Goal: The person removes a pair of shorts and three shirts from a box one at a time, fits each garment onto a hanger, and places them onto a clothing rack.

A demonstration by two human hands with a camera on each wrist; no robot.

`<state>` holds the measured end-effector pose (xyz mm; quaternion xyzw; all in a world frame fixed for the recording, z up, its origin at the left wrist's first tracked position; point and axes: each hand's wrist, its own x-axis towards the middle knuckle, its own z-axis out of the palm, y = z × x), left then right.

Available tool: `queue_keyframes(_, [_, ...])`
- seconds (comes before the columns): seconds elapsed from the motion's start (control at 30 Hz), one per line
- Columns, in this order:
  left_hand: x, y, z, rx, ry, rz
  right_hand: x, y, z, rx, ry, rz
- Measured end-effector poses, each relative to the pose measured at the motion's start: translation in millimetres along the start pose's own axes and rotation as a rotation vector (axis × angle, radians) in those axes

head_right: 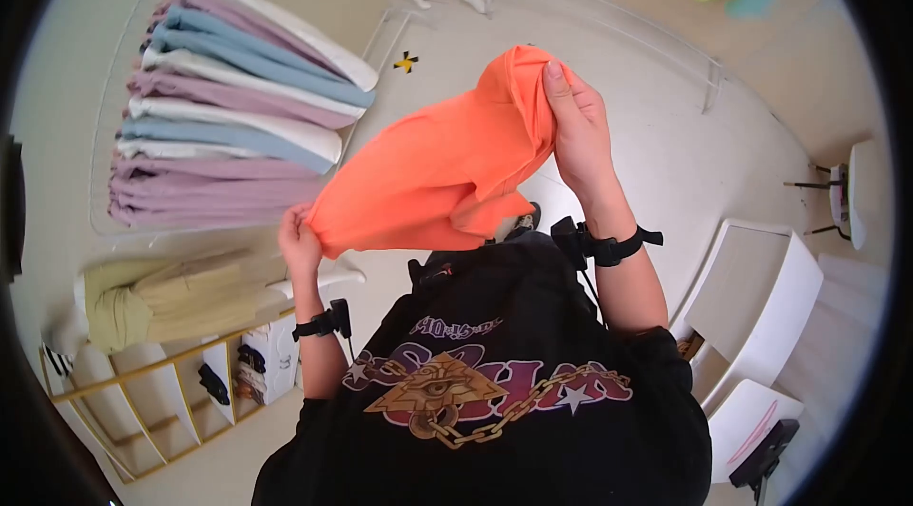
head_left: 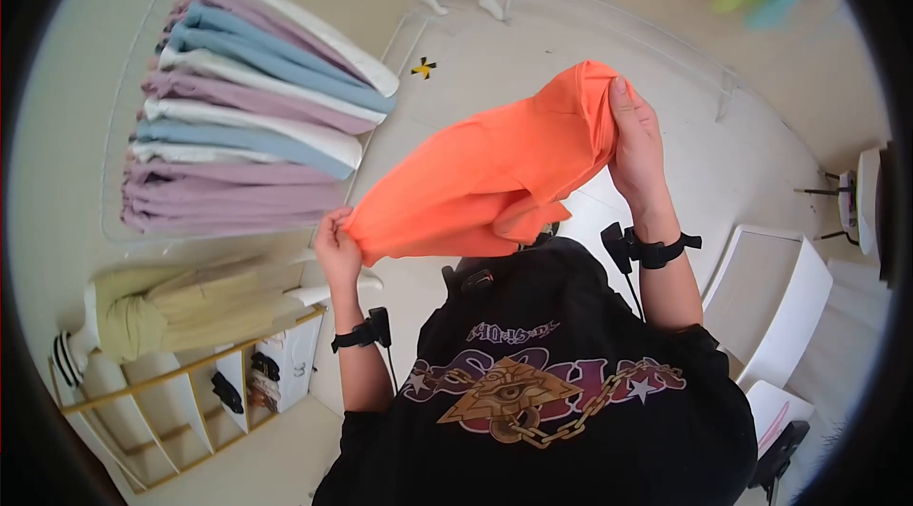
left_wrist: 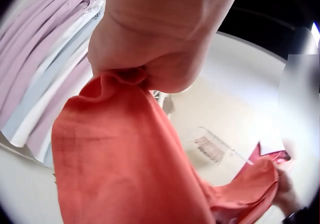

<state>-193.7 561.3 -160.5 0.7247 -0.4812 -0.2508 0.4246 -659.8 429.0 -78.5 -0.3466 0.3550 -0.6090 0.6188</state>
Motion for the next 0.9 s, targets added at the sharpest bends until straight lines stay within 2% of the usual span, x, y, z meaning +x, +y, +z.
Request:
queue_keyframes(0.03, [11,-3,7,0.155,-0.015,0.041,10,-5,-6,-0.006,0.031,-0.020])
queue_keyframes(0.07, [24,6,21,0.150,-0.039,0.045,21,-7,-11,-0.014,0.055,-0.024])
queue_keyframes(0.13, [47,33,51,0.578,-0.181,0.058,40,-12,-15,-0.066,-0.013,-0.041])
queue_keyframes(0.17, [62,23,73,0.576,-0.238,0.157,50,-12,-13,-0.117,0.013,-0.035])
queue_keyframes(0.23, [78,73,134,0.338,-0.361,0.389,61,-15,-8,-0.294,0.035,0.019])
queue_keyframes(0.27, [90,96,163,0.254,-0.511,0.434,67,-13,-10,-0.319,-0.033,0.063])
queue_keyframes(0.3, [98,134,191,0.179,-0.574,0.526,72,-29,-4,-0.368,-0.130,0.230])
queue_keyframes(0.33, [106,168,215,0.090,-0.637,0.573,81,-21,5,-0.422,-0.174,0.060])
queue_keyframes(0.37, [118,194,238,-0.110,-0.777,0.495,93,-22,13,-0.487,-0.220,-0.019])
queue_keyframes(0.4, [131,222,257,-0.207,-0.802,0.588,103,-30,18,-0.582,-0.236,0.021])
queue_keyframes(0.47, [162,248,280,-0.249,-0.957,0.479,133,-35,16,-0.797,-0.308,-0.209])
queue_keyframes(0.5, [182,251,291,-0.271,-0.957,0.515,147,-39,13,-0.827,-0.298,-0.237])
queue_keyframes(0.57, [224,255,309,-0.189,-1.067,0.476,174,-53,7,-0.821,-0.087,-0.176])
queue_keyframes(0.6, [240,261,314,-0.211,-1.069,0.507,187,-64,9,-0.847,-0.076,-0.199])
queue_keyframes(0.67, [271,271,328,-0.291,-1.048,0.565,210,-83,13,-0.843,0.010,-0.047])
queue_keyframes(0.73, [305,270,347,-0.338,-1.067,0.618,239,-76,4,-0.941,-0.002,-0.106])
queue_keyframes(0.83, [343,271,358,-0.529,-0.990,0.544,269,-63,4,-0.906,-0.074,-0.124])
queue_keyframes(0.87, [355,268,360,-0.539,-0.960,0.543,276,-57,3,-0.881,-0.084,-0.033])
queue_keyframes(0.9, [367,271,364,-0.538,-0.967,0.544,287,-57,4,-0.880,-0.078,-0.034])
